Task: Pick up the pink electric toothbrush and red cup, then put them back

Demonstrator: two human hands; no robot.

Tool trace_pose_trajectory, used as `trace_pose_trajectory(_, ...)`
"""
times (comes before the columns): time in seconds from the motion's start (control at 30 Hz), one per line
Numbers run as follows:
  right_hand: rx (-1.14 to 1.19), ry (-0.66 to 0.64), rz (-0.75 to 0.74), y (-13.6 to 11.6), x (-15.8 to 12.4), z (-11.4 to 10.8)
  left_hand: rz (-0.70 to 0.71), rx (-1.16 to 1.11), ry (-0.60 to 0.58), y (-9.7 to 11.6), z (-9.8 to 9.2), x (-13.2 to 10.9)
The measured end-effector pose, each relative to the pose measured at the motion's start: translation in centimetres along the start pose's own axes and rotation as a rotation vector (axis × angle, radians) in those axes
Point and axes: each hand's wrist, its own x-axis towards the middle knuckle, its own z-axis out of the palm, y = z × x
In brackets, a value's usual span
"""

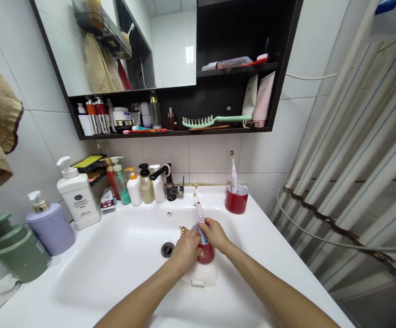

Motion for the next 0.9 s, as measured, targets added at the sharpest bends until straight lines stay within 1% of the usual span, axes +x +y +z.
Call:
trace_pose_trajectory(0.07, -0.050, -0.001, 0.002, -0.1, 0.5, -0.6, 0.019, 0.010, 0.015, 0.3, -0.2, 0.9)
trace_pose_trajectory(0.13, -0.097, 0.012, 0.007, -0.4, 1.6, -1.4, 0.057, 0.025, 0.046, 0.6, -0.8, 2.3)
trace_pose_trajectory(0.2, -0.147, 0.043, 0.019, -0.7, 3.2, -2.5, 0.099, 0.045, 0.092, 0.9, -1.5, 4.3)
trace_pose_trajectory(0.33, -0.247, 0.119, 0.058, -1.6, 7.2, -4.5, 0.157, 0.086, 0.172, 0.9, -2.7, 8.9)
trace_pose_trajectory(0.43, -0.301, 0.159, 0.090, -2.0, 9.8, -5.1, 0.150, 0.114, 0.199, 0.4, -3.0, 11.8)
trace_pose_trajectory(0.5, -0.323, 0.175, 0.105, -2.0, 11.1, -5.2, 0.138, 0.123, 0.204, 0.0, -3.0, 13.2)
trace_pose_trajectory(0.6, -0.335, 0.189, 0.111, -1.6, 12.7, -5.0, 0.127, 0.127, 0.212, -0.8, -2.7, 14.6)
trace_pose_trajectory(0.73, -0.326, 0.202, 0.094, -0.9, 14.0, -5.0, 0.128, 0.117, 0.216, -1.3, -2.4, 15.6)
trace_pose_trajectory(0.83, -0.299, 0.226, 0.051, -0.8, 14.2, -5.1, 0.122, 0.082, 0.221, -1.3, -2.4, 15.8)
trace_pose_trajectory(0.9, -0.272, 0.264, 0.013, -1.2, 13.8, -5.2, 0.103, 0.026, 0.270, -1.3, -2.6, 15.5)
